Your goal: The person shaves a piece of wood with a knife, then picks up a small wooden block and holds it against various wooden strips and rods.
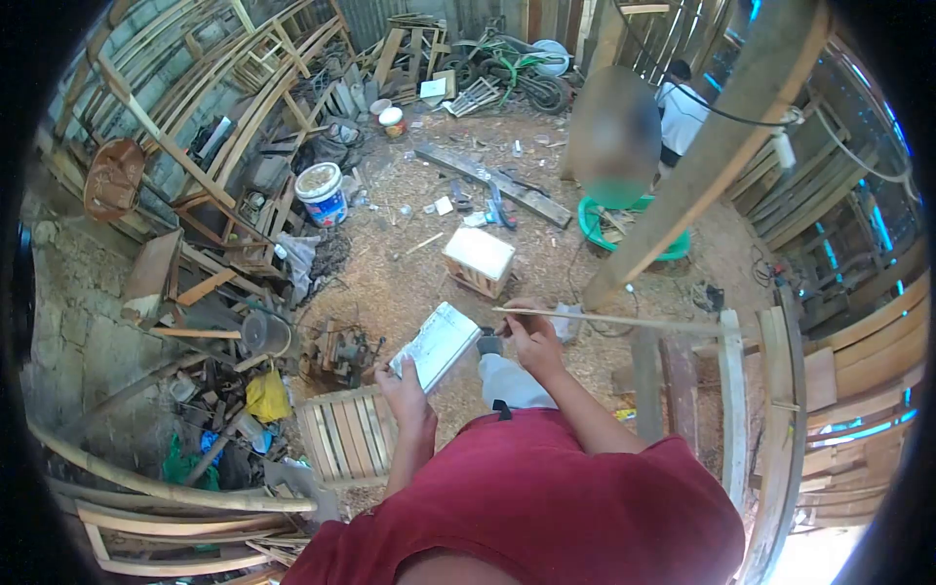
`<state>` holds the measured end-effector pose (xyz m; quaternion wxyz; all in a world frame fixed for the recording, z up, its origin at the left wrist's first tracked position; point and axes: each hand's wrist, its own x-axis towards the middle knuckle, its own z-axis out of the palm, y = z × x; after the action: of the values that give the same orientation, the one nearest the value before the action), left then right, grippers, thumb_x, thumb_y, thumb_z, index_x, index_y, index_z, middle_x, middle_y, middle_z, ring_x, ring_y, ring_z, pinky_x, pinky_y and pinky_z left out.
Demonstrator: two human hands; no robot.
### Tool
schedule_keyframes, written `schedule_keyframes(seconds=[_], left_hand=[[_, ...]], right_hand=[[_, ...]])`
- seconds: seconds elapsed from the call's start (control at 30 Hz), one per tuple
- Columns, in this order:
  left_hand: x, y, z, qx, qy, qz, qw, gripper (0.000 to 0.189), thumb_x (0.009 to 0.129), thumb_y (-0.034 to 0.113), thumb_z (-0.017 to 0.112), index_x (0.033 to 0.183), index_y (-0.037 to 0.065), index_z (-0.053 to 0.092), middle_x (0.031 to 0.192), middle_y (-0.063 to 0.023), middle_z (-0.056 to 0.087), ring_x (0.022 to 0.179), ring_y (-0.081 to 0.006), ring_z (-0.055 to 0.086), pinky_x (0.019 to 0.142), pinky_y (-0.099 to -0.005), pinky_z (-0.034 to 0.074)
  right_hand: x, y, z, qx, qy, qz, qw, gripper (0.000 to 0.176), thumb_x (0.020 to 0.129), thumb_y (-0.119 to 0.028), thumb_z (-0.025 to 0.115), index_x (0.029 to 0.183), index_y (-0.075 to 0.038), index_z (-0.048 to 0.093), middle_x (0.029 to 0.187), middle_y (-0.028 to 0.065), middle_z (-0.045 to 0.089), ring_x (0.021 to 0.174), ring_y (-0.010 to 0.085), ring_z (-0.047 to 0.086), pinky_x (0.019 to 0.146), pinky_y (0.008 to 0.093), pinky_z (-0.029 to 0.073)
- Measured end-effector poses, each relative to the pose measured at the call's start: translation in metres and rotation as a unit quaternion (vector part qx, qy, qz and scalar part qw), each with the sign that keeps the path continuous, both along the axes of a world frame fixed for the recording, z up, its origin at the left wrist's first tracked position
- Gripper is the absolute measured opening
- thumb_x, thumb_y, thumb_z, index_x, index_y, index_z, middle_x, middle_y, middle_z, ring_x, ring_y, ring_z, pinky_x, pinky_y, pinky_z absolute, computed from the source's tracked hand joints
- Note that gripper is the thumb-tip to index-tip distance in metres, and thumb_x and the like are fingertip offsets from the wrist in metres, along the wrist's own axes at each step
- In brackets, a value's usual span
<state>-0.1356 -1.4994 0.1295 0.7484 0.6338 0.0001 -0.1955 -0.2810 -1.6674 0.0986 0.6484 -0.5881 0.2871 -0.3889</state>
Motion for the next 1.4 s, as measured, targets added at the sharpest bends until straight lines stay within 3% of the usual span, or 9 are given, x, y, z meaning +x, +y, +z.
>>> schedule_keyframes(seconds=[0.17, 0.27, 0.5, 0.7, 0.9, 1.07, 1.17, 1.27, 1.4], left_hand=[[0.096, -0.064, -0.071, -0.004, 0.093, 0.0, 0.996, 0.032, 0.095, 0.006, 0.068, 0.113, 0.01, 0.042, 0.103, -0.0113, 0.06, 0.084, -0.0194, 0.064, 0.063, -0.0332, 0.056], [0.164, -0.1, -0.102, 0.062, 0.138, 0.075, 0.986, 0.034, 0.091, 0.003, 0.068, 0.113, 0.01, 0.042, 0.104, -0.0093, 0.058, 0.085, -0.0192, 0.062, 0.064, -0.0317, 0.055], [0.275, -0.187, -0.074, 0.008, 0.115, 0.092, 0.989, 0.042, 0.088, -0.004, 0.062, 0.125, 0.002, 0.043, 0.114, -0.0135, 0.062, 0.09, -0.0228, 0.068, 0.069, -0.0335, 0.06], [0.338, -0.296, -0.092, 0.033, 0.11, 0.033, 0.993, 0.052, 0.091, -0.002, 0.061, 0.141, -0.003, 0.048, 0.121, -0.0156, 0.064, 0.096, -0.0233, 0.069, 0.079, -0.0363, 0.06], [0.412, -0.434, -0.106, 0.056, 0.028, -0.054, 0.997, 0.035, 0.088, -0.003, 0.067, 0.122, -0.007, 0.059, 0.114, -0.0145, 0.066, 0.1, -0.02, 0.067, 0.087, -0.0307, 0.055], [0.501, -0.578, -0.128, 0.126, -0.125, -0.181, 0.967, 0.023, 0.086, -0.003, 0.069, 0.109, -0.002, 0.065, 0.108, -0.0102, 0.067, 0.104, -0.0174, 0.065, 0.092, -0.0312, 0.051], [0.558, -0.675, -0.088, 0.042, -0.29, -0.238, 0.926, 0.025, 0.081, -0.01, 0.069, 0.104, -0.001, 0.066, 0.104, -0.0139, 0.067, 0.105, -0.0246, 0.068, 0.094, -0.0359, 0.052], [0.619, -0.755, -0.055, -0.004, -0.364, -0.289, 0.886, 0.027, 0.077, -0.013, 0.071, 0.101, -0.002, 0.066, 0.102, -0.0154, 0.067, 0.104, -0.0306, 0.069, 0.1, -0.0438, 0.052], [0.664, -0.837, -0.055, -0.061, -0.35, -0.317, 0.879, 0.027, 0.075, -0.015, 0.071, 0.098, -0.001, 0.066, 0.1, -0.0149, 0.067, 0.102, -0.0318, 0.07, 0.106, -0.0499, 0.05]], right_hand=[[0.068, -0.09, -0.058, 0.179, 0.046, 0.031, 0.982, 0.02, 0.105, -0.011, 0.051, 0.12, 0.002, 0.056, 0.113, 0.0213, 0.071, 0.094, 0.0255, 0.074, 0.075, 0.0327, 0.062], [0.117, -0.154, -0.07, 0.257, 0.036, 0.007, 0.966, 0.022, 0.103, -0.009, 0.051, 0.117, 0.008, 0.056, 0.106, 0.0193, 0.072, 0.093, 0.0294, 0.075, 0.076, 0.0343, 0.064], [0.207, -0.268, -0.027, 0.434, -0.016, 0.035, 0.9, 0.027, 0.1, -0.022, 0.06, 0.11, 0.003, 0.057, 0.093, 0.0186, 0.071, 0.081, 0.0253, 0.075, 0.069, 0.0331, 0.064], [0.248, -0.359, -0.064, 0.434, 0.127, 0.06, 0.89, 0.022, 0.097, -0.024, 0.062, 0.104, -0.004, 0.06, 0.078, 0.0105, 0.068, 0.058, 0.0201, 0.066, 0.05, 0.0316, 0.053], [0.293, -0.445, -0.09, 0.434, 0.243, 0.013, 0.868, 0.024, 0.094, -0.027, 0.067, 0.099, -0.004, 0.063, 0.069, 0.0004, 0.051, 0.051, 0.0127, 0.051, 0.046, 0.0282, 0.042], [0.359, -0.527, -0.098, 0.324, 0.341, -0.054, 0.881, 0.035, 0.094, -0.031, 0.071, 0.097, 0.003, 0.066, 0.071, 0.0075, 0.063, 0.05, 0.0155, 0.056, 0.044, 0.0308, 0.045], [0.413, -0.578, -0.07, 0.27, 0.407, -0.116, 0.865, 0.037, 0.094, -0.034, 0.072, 0.098, 0.002, 0.065, 0.073, 0.0072, 0.063, 0.051, 0.014, 0.055, 0.045, 0.0277, 0.043], [0.468, -0.632, -0.039, 0.39, 0.282, -0.172, 0.86, 0.034, 0.096, -0.035, 0.071, 0.098, -0.002, 0.061, 0.072, 0.0042, 0.059, 0.051, 0.012, 0.053, 0.043, 0.0277, 0.04], [0.519, -0.682, 0.005, 0.382, 0.203, -0.236, 0.87, 0.029, 0.101, -0.035, 0.065, 0.099, -0.007, 0.06, 0.073, -0.001, 0.055, 0.057, 0.01, 0.049, 0.049, 0.028, 0.041]])
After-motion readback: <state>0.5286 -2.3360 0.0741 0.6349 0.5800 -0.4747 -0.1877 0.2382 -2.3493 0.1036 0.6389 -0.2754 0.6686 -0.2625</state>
